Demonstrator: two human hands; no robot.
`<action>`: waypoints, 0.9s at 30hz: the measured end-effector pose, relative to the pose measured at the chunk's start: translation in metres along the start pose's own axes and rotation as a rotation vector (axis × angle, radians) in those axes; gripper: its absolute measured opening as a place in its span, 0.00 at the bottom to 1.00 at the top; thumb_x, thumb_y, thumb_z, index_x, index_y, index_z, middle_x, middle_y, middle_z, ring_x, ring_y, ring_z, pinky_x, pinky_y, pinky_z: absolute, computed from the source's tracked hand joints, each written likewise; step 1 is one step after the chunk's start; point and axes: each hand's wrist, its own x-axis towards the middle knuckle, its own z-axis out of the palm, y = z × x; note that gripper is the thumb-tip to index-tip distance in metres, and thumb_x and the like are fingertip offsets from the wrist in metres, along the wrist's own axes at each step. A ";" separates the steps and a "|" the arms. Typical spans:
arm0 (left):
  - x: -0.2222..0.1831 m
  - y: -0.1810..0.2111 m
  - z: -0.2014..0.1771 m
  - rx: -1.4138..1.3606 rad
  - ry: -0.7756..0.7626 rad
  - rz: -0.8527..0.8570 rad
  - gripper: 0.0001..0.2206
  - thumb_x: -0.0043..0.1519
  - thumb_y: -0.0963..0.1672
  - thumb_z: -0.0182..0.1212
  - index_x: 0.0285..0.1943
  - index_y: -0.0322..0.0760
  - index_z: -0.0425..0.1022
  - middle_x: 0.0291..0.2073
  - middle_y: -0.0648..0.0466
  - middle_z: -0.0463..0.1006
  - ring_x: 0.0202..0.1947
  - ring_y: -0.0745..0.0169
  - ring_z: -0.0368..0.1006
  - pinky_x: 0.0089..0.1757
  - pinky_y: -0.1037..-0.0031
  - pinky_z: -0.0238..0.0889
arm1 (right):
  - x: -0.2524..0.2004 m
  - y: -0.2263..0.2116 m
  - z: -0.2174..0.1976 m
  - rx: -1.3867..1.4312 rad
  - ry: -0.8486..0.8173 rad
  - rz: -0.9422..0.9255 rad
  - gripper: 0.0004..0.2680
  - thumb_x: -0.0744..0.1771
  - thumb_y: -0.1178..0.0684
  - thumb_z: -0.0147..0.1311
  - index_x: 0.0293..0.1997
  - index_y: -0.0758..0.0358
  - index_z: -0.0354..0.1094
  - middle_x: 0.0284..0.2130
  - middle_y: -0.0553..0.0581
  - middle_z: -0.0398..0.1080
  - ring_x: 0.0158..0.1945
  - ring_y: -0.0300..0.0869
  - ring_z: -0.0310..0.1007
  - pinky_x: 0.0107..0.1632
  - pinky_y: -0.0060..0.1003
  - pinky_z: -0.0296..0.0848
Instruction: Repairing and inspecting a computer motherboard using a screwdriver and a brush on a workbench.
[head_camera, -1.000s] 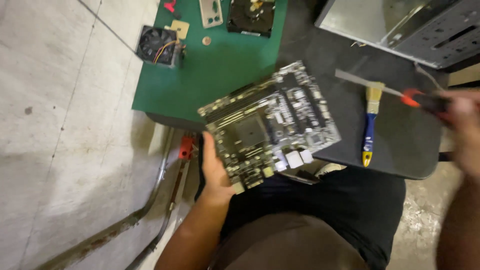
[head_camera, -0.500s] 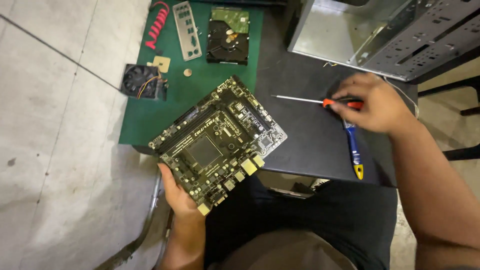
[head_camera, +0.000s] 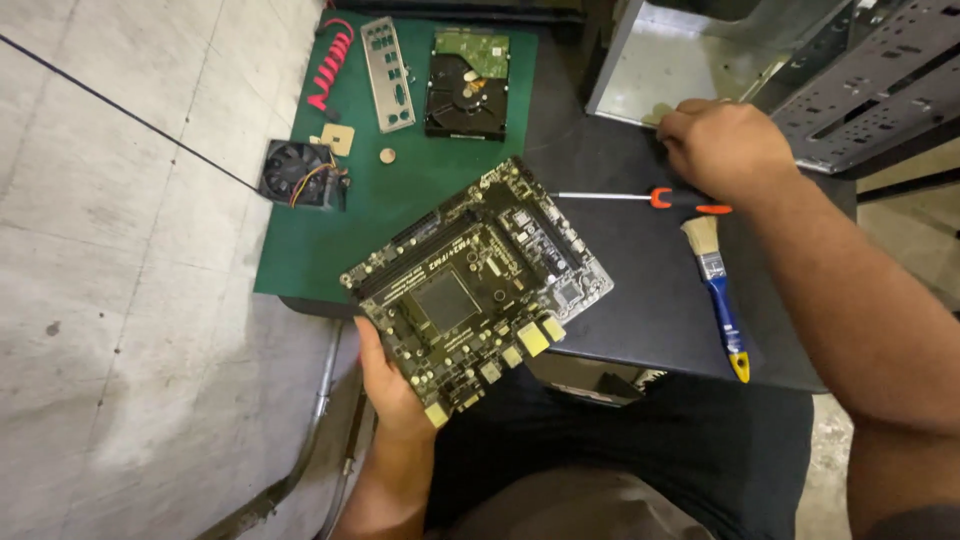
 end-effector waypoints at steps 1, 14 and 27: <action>0.002 -0.003 -0.004 -0.042 -0.115 -0.042 0.31 0.70 0.58 0.41 0.65 0.31 0.71 0.56 0.40 0.77 0.58 0.41 0.73 0.56 0.51 0.68 | 0.000 0.000 -0.003 0.044 -0.043 0.030 0.07 0.68 0.50 0.49 0.46 0.51 0.74 0.40 0.52 0.74 0.40 0.54 0.77 0.35 0.51 0.76; 0.029 -0.022 -0.017 -0.329 -0.628 -0.276 0.33 0.70 0.61 0.45 0.73 0.35 0.64 0.67 0.42 0.69 0.70 0.44 0.63 0.66 0.50 0.56 | -0.054 -0.036 -0.048 0.975 0.275 0.353 0.05 0.66 0.62 0.53 0.43 0.59 0.68 0.34 0.47 0.71 0.35 0.32 0.67 0.43 0.28 0.65; -0.008 -0.035 0.027 -0.262 -0.589 -0.614 0.45 0.63 0.67 0.38 0.81 0.36 0.51 0.74 0.38 0.58 0.73 0.36 0.54 0.68 0.37 0.44 | -0.098 -0.123 -0.147 1.007 0.060 -0.276 0.04 0.66 0.58 0.61 0.42 0.55 0.78 0.31 0.47 0.78 0.33 0.33 0.78 0.40 0.29 0.77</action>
